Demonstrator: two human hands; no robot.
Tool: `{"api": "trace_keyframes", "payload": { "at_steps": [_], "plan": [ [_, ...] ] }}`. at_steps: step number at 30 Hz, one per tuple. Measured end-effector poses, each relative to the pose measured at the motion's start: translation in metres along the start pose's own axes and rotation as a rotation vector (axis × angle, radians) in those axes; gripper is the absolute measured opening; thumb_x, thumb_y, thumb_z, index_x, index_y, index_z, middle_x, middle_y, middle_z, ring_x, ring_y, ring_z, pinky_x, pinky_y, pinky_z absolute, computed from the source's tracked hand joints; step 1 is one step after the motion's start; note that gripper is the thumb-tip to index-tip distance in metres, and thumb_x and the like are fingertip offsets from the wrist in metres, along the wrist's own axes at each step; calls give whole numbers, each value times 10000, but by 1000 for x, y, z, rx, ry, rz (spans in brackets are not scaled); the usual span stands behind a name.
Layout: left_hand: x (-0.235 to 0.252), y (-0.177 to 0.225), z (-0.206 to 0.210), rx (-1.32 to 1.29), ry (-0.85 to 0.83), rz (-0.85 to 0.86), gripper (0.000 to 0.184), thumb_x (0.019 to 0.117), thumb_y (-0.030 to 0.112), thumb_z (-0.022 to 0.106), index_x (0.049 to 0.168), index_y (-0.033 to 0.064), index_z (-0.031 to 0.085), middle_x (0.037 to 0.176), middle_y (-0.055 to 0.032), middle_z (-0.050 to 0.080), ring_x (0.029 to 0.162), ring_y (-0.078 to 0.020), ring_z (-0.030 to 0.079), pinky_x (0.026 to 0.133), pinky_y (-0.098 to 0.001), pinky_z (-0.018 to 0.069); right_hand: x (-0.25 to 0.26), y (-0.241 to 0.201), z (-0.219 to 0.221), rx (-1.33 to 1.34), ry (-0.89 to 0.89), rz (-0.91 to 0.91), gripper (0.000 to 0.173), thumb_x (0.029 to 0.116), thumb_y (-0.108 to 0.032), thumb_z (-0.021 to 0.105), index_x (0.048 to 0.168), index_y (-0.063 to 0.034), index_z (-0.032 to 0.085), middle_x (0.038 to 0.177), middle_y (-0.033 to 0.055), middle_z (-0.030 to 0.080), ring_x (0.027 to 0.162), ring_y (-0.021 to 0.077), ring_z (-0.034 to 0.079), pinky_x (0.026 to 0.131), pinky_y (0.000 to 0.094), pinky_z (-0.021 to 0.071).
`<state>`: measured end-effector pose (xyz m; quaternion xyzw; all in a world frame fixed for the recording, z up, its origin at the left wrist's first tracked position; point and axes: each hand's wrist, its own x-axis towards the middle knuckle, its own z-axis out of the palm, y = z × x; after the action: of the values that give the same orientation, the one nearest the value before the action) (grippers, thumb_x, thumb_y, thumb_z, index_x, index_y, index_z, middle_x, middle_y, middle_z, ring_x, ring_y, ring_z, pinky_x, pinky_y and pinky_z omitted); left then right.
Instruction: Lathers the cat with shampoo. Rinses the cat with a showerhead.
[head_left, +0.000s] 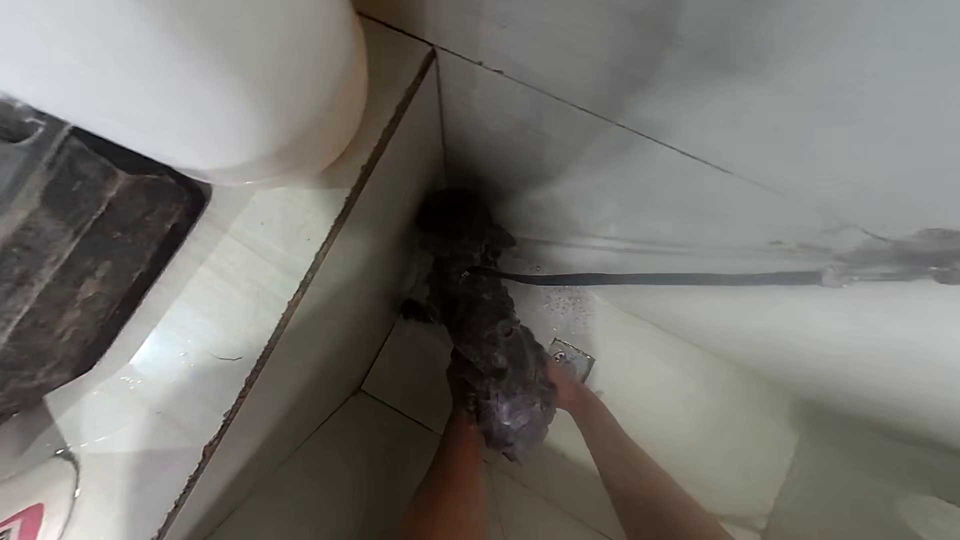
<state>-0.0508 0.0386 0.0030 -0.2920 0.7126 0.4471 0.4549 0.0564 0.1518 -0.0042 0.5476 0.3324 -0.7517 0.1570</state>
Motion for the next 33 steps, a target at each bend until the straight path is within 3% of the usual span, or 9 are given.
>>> {"api": "trace_keyframes", "payload": {
  "at_steps": [2, 4, 7, 12, 16, 18, 22, 28, 33],
  "plan": [
    [45, -53, -12, -187, -76, 385, 371, 1113, 143, 378, 1351, -97, 529, 1218, -270, 640, 1073, -269, 640, 936, -403, 545, -18, 2, 9, -45, -33, -276, 489, 1109, -402, 282, 1461, -124, 476, 1236, 30, 667, 1089, 81, 649, 914, 313, 569],
    [31, -44, -27, -280, -210, 328, 428, 1137, 227, 289, 1432, -30, 465, 1234, -172, 629, 1054, -156, 604, 908, -332, 520, -35, -6, 17, -226, -34, -481, 707, 993, -471, 554, 1565, -100, 366, 1438, 63, 583, 1268, 92, 589, 1066, 330, 515],
    [-18, -8, -57, -261, -248, 121, 289, 1126, 103, 277, 1280, -23, 486, 990, -67, 601, 837, -53, 583, 760, -221, 524, -35, -24, 29, -478, 35, -430, 711, 1033, -591, 398, 1494, -55, 479, 1423, 150, 593, 1298, 199, 580, 1107, 448, 470],
    [4, 29, -67, -22, -326, 281, 472, 1144, 237, 225, 1504, -21, 389, 1384, -183, 560, 1182, -172, 567, 1020, -339, 475, -1, -75, 42, -554, -67, -113, 384, 1114, -136, 376, 1459, 14, 452, 1383, 215, 547, 1235, 256, 552, 1058, 426, 446],
    [6, 60, -50, -139, -299, 184, 440, 1132, 376, 223, 1141, 111, 574, 796, -24, 638, 659, -96, 626, 566, -277, 547, -11, -68, 39, -408, 11, -298, 366, 1116, -136, 375, 1436, -7, 496, 1331, 188, 603, 1187, 232, 594, 1027, 408, 473],
    [3, 73, -38, -360, -255, 149, 477, 1092, 493, 286, 1010, 149, 605, 726, -22, 638, 605, -130, 631, 502, -325, 541, -19, -49, 35, -157, -66, -227, 503, 1116, -452, 284, 1394, -125, 545, 1189, 77, 645, 1033, 141, 622, 889, 365, 531],
    [4, 73, -25, -336, -298, 346, 627, 1011, 698, 354, 1364, 232, 581, 1156, -30, 720, 1022, -162, 701, 813, -421, 613, -27, -49, 48, -270, -66, -328, 709, 1011, -661, 437, 1494, -143, 476, 1309, 138, 648, 1170, 225, 641, 1009, 480, 518],
    [14, 55, -19, -161, 7, 543, 414, 1122, 271, 311, 1401, 29, 498, 1199, -168, 636, 1033, -224, 636, 861, -440, 564, 0, -81, 57, -288, 404, -690, 288, 1022, -224, 581, 1139, 10, 703, 1012, 186, 710, 975, 296, 679, 880, 522, 520],
    [-12, 67, 11, -155, 41, 814, 525, 1115, 391, 236, 1537, 103, 354, 1423, -126, 551, 1266, -184, 566, 1049, -422, 504, -6, -90, 61, -368, 89, -1061, 731, 840, -443, 727, 1469, -122, 539, 1545, 224, 420, 1453, 394, 362, 1184, 592, 328]
  ]
}}
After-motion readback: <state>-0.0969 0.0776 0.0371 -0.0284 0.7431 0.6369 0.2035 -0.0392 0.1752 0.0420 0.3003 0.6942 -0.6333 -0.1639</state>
